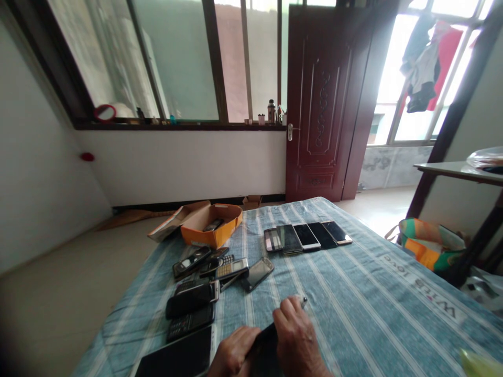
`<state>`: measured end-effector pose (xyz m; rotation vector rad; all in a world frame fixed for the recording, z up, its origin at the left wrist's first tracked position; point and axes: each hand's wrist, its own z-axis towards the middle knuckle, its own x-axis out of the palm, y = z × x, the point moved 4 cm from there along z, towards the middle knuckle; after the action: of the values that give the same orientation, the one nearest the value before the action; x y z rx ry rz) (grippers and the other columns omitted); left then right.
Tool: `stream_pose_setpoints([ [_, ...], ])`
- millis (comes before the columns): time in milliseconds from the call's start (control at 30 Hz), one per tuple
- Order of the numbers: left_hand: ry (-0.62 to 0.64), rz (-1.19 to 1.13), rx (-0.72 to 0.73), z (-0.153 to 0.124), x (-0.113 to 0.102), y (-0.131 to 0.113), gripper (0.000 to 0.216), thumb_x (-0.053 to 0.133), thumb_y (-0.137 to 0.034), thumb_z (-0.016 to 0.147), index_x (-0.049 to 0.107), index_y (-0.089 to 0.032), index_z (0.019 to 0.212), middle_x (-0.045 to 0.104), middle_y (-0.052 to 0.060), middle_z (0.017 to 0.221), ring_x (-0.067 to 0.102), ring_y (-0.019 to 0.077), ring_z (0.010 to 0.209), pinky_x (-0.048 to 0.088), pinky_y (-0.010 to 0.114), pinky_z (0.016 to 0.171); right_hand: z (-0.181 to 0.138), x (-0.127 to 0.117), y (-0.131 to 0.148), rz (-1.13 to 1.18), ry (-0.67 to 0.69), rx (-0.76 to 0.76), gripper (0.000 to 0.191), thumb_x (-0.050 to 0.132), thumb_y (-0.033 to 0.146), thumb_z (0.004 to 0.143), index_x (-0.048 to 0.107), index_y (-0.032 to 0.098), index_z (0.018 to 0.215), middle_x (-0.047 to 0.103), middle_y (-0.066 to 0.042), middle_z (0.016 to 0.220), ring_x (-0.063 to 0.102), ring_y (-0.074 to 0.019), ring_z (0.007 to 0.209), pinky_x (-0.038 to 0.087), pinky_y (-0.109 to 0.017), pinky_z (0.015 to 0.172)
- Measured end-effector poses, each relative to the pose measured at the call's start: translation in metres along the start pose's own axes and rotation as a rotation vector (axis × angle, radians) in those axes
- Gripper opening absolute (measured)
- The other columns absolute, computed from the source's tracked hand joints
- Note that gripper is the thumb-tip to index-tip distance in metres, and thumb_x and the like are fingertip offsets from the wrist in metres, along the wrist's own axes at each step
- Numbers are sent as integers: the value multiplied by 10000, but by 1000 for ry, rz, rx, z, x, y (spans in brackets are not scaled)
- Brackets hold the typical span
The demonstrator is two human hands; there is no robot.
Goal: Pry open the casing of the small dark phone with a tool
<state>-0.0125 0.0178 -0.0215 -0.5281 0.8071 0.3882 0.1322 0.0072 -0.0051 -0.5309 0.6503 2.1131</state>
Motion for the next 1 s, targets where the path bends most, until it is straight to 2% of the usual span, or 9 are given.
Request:
stream_pose_setpoints([
  [133, -55, -66, -2, 1, -4, -3, 135, 411, -144, 847, 492, -201, 756, 606, 23, 663, 587, 160, 590, 438, 218, 516, -2, 14, 30, 6, -50, -128, 232, 367, 35, 817, 451, 196, 674, 439, -25, 688, 409, -193, 687, 383, -340, 748],
  [300, -91, -108, 6, 2, -8, -6, 166, 374, -149, 873, 486, -203, 762, 614, 37, 673, 602, 171, 610, 449, 231, 539, 0, 16, 44, -29, -88, -149, 225, 341, 70, 843, 484, 195, 722, 475, -54, 740, 425, -221, 742, 389, -344, 724],
  [433, -74, -91, -13, 4, -9, -5, 156, 406, -121, 846, 486, -202, 739, 599, 19, 640, 591, 158, 573, 424, 217, 498, 4, 11, 34, 4, -5, -115, 221, 363, 35, 826, 505, 184, 745, 482, -36, 710, 425, -203, 712, 376, -318, 704],
  [567, 33, -86, -44, 6, -10, -4, 189, 413, -66, 802, 558, -186, 823, 636, 35, 707, 615, 165, 642, 467, 216, 561, 7, -1, 3, 14, 34, -5, 240, 407, -4, 794, 493, 188, 679, 494, -26, 707, 433, -187, 720, 337, -282, 650],
  [733, 57, -94, -39, 5, -11, -3, 243, 430, -28, 771, 570, -190, 886, 653, 26, 747, 626, 155, 677, 485, 200, 600, 8, -10, -34, 6, 103, 143, 266, 429, -59, 724, 493, 189, 651, 507, -20, 732, 448, -174, 758, 321, -265, 643],
  [867, 20, -92, -44, 5, -12, -4, 231, 425, -23, 776, 556, -201, 843, 640, 12, 734, 612, 142, 657, 475, 189, 590, 5, -8, -34, -53, 61, 152, 269, 430, -63, 700, 484, 192, 634, 492, -28, 722, 432, -189, 762, 320, -275, 643],
  [1000, 25, -81, -50, 4, -11, -6, 247, 410, -14, 768, 553, -195, 858, 636, 17, 744, 605, 147, 667, 466, 203, 595, 2, -4, -14, -83, 18, 79, 270, 415, -61, 701, 475, 195, 641, 472, -30, 720, 416, -201, 758, 350, -302, 720],
])
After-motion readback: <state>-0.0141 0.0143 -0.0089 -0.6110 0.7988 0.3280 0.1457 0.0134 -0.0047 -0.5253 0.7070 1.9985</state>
